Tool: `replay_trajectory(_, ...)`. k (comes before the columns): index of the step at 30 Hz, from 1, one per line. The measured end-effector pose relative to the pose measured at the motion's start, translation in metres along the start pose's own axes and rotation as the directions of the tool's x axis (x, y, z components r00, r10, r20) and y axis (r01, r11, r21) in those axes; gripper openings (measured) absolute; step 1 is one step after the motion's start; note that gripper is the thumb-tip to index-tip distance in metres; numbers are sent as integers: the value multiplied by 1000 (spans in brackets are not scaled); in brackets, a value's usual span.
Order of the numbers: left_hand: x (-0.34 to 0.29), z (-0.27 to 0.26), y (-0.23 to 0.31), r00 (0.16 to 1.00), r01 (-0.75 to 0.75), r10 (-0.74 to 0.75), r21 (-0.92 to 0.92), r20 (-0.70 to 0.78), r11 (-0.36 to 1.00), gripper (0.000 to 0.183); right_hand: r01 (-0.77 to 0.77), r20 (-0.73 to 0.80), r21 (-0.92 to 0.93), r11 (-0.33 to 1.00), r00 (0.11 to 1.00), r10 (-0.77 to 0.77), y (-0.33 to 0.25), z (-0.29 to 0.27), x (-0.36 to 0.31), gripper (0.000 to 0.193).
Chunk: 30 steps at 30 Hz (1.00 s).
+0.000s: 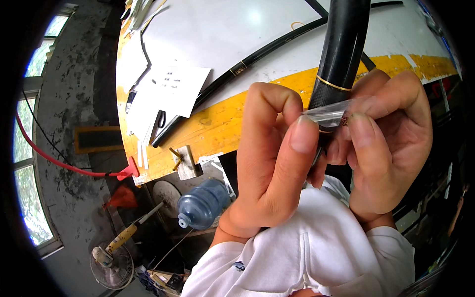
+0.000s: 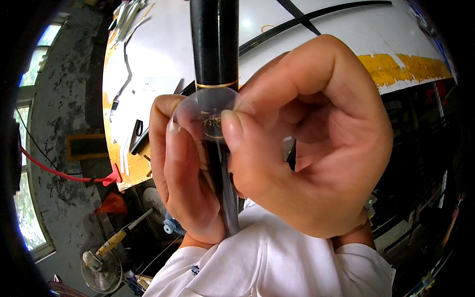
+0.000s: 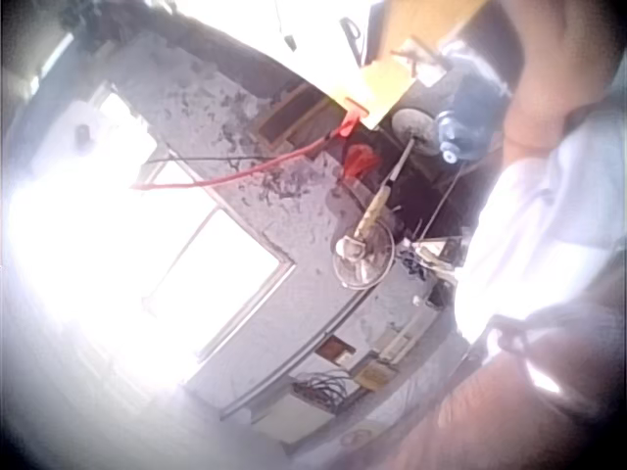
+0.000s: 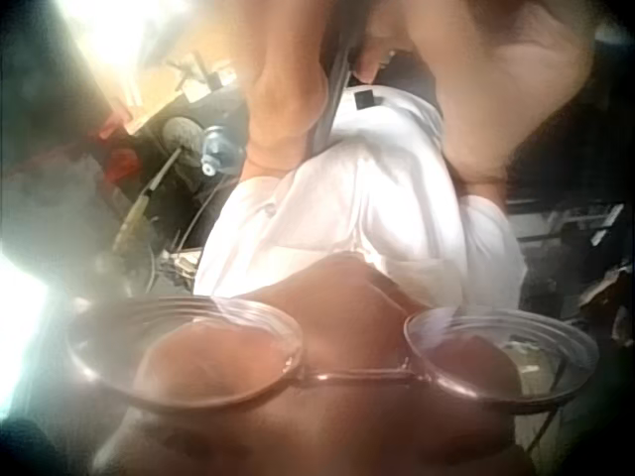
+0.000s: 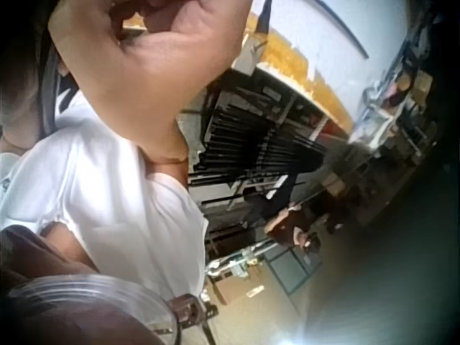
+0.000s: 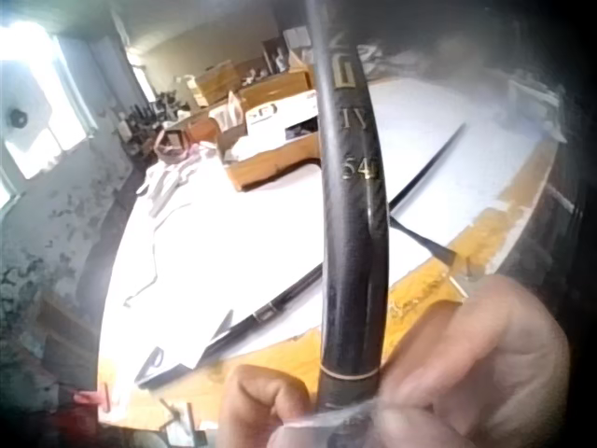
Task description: The person labels long black rods. They peel individual stickers from a sheet and apply them to the ends of the rods, smoothing the label down with their fingers before setting each rod aside.
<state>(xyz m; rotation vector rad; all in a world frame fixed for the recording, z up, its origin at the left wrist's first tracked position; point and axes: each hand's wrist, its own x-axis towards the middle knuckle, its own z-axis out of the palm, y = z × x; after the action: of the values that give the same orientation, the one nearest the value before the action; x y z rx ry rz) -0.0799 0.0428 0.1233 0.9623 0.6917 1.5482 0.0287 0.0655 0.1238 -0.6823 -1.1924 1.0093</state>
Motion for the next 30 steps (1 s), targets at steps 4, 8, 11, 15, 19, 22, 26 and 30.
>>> replay_trajectory(4, -2, 1, -1, 1000, 1, 0, 32, -15, 1000, 19, 17, 30, 32, 999, 999, -18, -3, 4, 4, 10)
replay_trajectory(8, -1, 2, 3, 999, 40, -39, 77, -19, 996, 19, -11, 40, 34, 999, 999, 10, -6, 3, 6, 10)
replay_trajectory(11, -2, 3, 1, 999, 49, -49, 63, -13, 997, 19, 14, 75, 27, 1000, 997, -16, -7, 1, 6, 11)
replay_trajectory(15, -2, 4, 1, 998, 58, -58, 46, -2, 997, 19, 12, 62, 44, 999, 998, -15, -11, 3, 8, 12)
replay_trajectory(19, -2, 4, 1, 998, 57, -57, 49, 5, 997, 19, 26, 115, 29, 999, 993, -29, -14, 1, 12, 12)
replay_trajectory(22, -3, 5, 0, 999, 43, -43, 52, 4, 998, 19, 35, 84, 47, 998, 996, -39, -7, -2, 7, 11)
replay_trajectory(26, -4, 4, 0, 999, 43, -43, 55, 7, 998, 19, 16, 66, 38, 999, 998, -19, -8, -2, 4, 11)
replay_trajectory(30, -4, 4, 2, 999, 50, -51, 69, 3, 996, 20, -38, 72, 30, 999, 997, 36, -10, -8, 2, 12)
